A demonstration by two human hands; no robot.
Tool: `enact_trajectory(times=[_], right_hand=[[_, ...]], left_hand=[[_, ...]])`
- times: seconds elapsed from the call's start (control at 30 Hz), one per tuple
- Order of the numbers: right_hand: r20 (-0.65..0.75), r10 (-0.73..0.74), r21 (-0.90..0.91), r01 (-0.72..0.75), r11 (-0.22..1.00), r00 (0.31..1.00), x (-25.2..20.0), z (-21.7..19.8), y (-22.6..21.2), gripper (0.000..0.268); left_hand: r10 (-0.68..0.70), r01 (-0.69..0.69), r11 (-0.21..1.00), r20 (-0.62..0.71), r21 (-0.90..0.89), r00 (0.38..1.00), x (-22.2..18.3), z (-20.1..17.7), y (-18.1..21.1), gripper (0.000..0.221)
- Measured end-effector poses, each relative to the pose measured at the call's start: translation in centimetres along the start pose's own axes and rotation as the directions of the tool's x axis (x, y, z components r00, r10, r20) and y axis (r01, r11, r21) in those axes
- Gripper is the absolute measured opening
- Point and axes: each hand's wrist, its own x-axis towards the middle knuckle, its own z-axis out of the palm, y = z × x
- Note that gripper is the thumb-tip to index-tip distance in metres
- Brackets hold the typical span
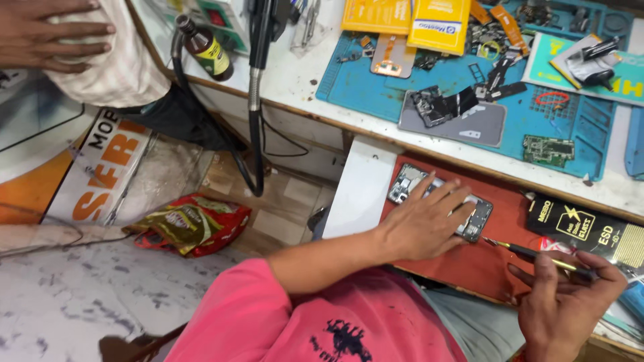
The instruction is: The person uses a screwdriver to remove screws from the internal frame of a disassembled smartphone. They then use a white plastic spudger to pry and lift the battery and other internal components from the device chassis.
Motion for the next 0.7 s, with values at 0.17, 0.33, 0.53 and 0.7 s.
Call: enact_trajectory(times=[0.17, 0.33, 0.53, 0.7], right_hand=[[-0.04, -0.234, -0.1, 0.229, 0.968, 0.971, 1.2, 0.4, 0.2, 0.055], [-0.067, -0.101, 0.176, 0.111, 0.978, 0.993, 2.9, 1.9, 2.2, 0.057], [-0.019, -0.243, 0.007, 0.243, 0.97, 0.97, 3.4, 3.4, 2.4, 0.052], [0.009, -0.322, 0.001, 0.322, 0.947, 0.947, 4.1, 4.1, 2.2, 0.05]], left_hand=[[0.199, -0.195, 0.979, 0.094, -0.055, 0.975, -2.5, 0.8, 0.2, 0.033], [0.08, -0.072, 0.978, 0.033, -0.194, 0.996, -2.5, -0.5, -0.1, 0.051], [0.069, -0.06, 0.969, 0.03, -0.238, 0.997, -1.9, -1.4, 0.0, 0.048], [0.062, -0.047, 0.966, 0.049, -0.253, 0.997, -1.8, -1.5, 0.0, 0.047]])
